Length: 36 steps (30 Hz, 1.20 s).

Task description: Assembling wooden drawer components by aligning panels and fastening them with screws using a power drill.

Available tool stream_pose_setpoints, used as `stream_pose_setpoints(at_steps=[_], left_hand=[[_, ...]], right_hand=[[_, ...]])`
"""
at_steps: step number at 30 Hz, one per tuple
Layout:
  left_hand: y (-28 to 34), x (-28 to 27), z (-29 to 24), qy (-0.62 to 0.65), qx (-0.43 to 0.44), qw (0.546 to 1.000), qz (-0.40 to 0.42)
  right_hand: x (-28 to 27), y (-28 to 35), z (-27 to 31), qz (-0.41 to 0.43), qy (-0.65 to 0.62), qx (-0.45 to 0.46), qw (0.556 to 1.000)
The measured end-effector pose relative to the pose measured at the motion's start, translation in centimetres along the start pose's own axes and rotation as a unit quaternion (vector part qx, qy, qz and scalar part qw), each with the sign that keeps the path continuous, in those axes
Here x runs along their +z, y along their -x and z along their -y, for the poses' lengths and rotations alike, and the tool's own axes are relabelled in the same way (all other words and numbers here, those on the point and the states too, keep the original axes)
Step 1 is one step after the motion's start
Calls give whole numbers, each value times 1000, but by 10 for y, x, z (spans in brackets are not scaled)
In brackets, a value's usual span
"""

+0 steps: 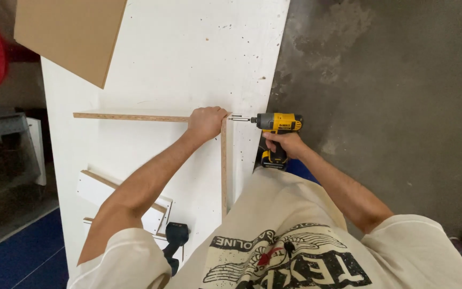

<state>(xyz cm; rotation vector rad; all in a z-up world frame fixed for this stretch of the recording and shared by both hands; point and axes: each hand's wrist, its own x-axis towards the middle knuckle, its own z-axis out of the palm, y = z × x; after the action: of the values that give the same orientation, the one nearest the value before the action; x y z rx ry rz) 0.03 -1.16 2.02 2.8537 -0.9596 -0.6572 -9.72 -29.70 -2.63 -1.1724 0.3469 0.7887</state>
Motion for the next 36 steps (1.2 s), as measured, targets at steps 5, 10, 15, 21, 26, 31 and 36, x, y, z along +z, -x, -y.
stream_pose_setpoints(at_steps=[5, 10, 15, 21, 26, 31, 36], left_hand=[[-4, 23, 9, -21, 13, 999, -32], [-2, 15, 4, -16, 15, 999, -40], [-2, 24, 12, -24, 8, 999, -33], [2, 6, 0, -19, -3, 1000, -4], [-5, -5, -2, -25, -11, 999, 16], [-1, 3, 2, -38, -10, 999, 17], [-3, -6, -1, -29, -29, 999, 32]], right_hand=[[11, 15, 37, -2, 11, 7, 1000], [6, 8, 19, -7, 0, 7, 1000], [0, -2, -2, -27, -1, -3, 1000], [1, 1, -11, -27, -57, 0, 998], [3, 6, 2, -41, -45, -8, 998], [-1, -1, -17, -49, -91, -18, 994], [4, 8, 7, -30, -106, -47, 993]])
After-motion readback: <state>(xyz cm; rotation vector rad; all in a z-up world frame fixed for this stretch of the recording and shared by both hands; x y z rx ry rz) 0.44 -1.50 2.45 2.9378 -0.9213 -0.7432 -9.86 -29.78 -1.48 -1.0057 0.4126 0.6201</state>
